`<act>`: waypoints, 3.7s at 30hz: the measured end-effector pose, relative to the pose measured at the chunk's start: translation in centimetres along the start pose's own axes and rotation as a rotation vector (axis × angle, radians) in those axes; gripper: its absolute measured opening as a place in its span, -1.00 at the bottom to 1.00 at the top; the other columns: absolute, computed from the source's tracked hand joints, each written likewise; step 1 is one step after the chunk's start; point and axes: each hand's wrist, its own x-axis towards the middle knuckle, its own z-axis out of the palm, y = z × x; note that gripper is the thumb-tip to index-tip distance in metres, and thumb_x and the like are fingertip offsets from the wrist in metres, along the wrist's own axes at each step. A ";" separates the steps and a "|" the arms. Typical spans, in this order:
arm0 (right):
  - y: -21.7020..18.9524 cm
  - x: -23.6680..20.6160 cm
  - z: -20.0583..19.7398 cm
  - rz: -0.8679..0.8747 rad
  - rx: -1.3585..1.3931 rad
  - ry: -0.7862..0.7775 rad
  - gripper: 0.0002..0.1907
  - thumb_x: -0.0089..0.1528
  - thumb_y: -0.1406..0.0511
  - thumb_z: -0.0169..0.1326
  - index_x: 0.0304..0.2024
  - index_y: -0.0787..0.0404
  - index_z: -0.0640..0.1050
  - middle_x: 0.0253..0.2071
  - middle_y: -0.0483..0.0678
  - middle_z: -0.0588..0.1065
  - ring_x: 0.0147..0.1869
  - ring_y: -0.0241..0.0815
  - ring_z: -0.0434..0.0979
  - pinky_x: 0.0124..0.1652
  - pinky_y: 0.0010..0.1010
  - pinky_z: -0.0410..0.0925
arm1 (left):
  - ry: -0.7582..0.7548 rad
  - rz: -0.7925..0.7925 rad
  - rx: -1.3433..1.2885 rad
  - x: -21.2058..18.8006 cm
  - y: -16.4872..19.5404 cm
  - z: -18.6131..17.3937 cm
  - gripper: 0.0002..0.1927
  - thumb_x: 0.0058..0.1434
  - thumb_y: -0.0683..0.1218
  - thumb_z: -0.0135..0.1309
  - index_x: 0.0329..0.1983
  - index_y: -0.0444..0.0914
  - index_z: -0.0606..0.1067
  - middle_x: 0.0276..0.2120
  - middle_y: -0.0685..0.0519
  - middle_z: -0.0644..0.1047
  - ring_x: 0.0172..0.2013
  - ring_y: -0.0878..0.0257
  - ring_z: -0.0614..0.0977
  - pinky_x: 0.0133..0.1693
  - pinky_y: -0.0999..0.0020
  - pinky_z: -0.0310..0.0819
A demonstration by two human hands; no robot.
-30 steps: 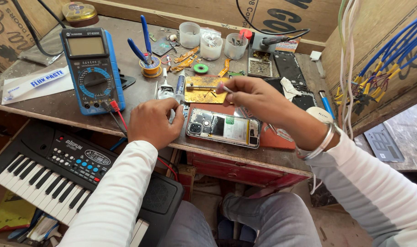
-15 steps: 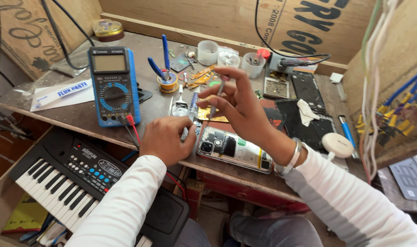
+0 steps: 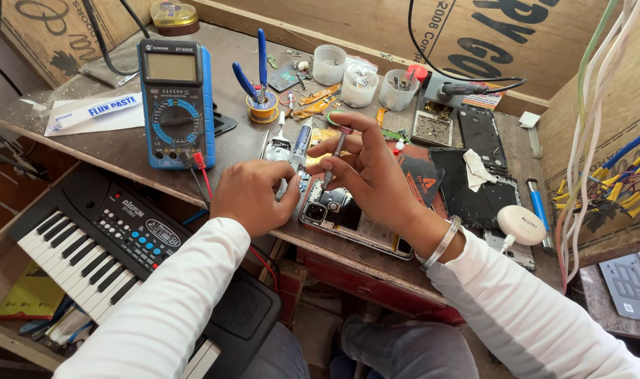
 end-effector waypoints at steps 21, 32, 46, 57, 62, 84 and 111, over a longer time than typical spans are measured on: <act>-2.1 0.0 0.9 -0.343 -0.470 -0.089 -0.50 0.34 0.43 0.18 0.30 0.19 0.38 0.14 0.04 0.41 0.16 -0.19 0.55 0.12 -0.43 0.45 | -0.010 0.016 -0.005 -0.4 -0.8 -0.8 -0.79 0.18 0.05 0.14 -0.44 -0.16 0.58 -0.56 0.01 0.58 -0.47 0.00 0.62 -0.38 0.02 0.44; -2.7 -0.4 1.3 -0.335 -0.242 -0.112 -0.53 0.30 0.43 0.17 0.25 0.28 0.38 0.15 0.01 0.40 0.22 -0.19 0.50 0.15 -0.42 0.42 | -0.010 0.014 -0.006 -0.4 -0.4 -0.7 -0.80 0.17 0.04 0.14 -0.44 -0.16 0.59 -0.56 0.01 0.58 -0.47 -0.01 0.63 -0.37 0.02 0.44; -2.6 0.6 1.6 -0.205 -0.310 0.061 -0.63 0.31 0.41 0.25 0.17 0.23 0.54 -0.03 -0.04 0.49 0.08 -0.25 0.53 0.10 -0.43 0.43 | -0.006 0.001 -0.010 -0.2 -0.8 -0.8 -0.80 0.17 0.04 0.14 -0.44 -0.15 0.59 -0.55 0.01 0.59 -0.46 -0.01 0.63 -0.37 0.03 0.44; -2.5 0.6 1.3 -0.240 -0.158 0.027 -0.61 0.37 0.43 0.18 0.26 0.26 0.48 0.09 -0.07 0.43 0.21 -0.31 0.51 0.20 -0.45 0.44 | -0.007 0.004 -0.011 0.2 -0.7 -0.7 -0.81 0.17 0.03 0.14 -0.44 -0.16 0.59 -0.55 0.02 0.59 -0.46 0.00 0.63 -0.37 0.03 0.44; -2.6 0.5 1.2 -0.111 -0.077 0.045 -0.61 0.42 0.40 0.13 0.31 0.26 0.50 0.03 -0.08 0.50 0.19 -0.30 0.56 0.20 -0.46 0.44 | -0.026 -0.015 -0.007 0.2 -0.8 -0.8 -0.80 0.18 0.04 0.14 -0.45 -0.15 0.59 -0.55 0.01 0.58 -0.46 0.00 0.62 -0.36 0.04 0.45; -2.8 0.4 1.2 -0.173 -0.129 0.010 -0.61 0.46 0.43 0.06 0.34 0.20 0.46 0.06 -0.07 0.54 0.18 -0.32 0.55 0.22 -0.47 0.45 | -0.023 -0.016 -0.005 0.2 -0.7 -1.0 -0.80 0.18 0.04 0.14 -0.44 -0.15 0.59 -0.56 0.01 0.58 -0.47 0.00 0.62 -0.37 0.03 0.44; -3.4 1.0 0.8 -0.207 -0.505 -0.025 -0.16 0.19 0.42 0.38 0.43 0.08 0.25 0.00 -0.03 0.45 -0.04 -0.29 0.54 -0.04 -0.45 0.50 | -0.014 0.003 -0.020 0.8 -0.8 -1.0 -0.80 0.17 0.03 0.14 -0.42 -0.16 0.60 -0.54 0.00 0.59 -0.45 -0.01 0.63 -0.36 0.03 0.45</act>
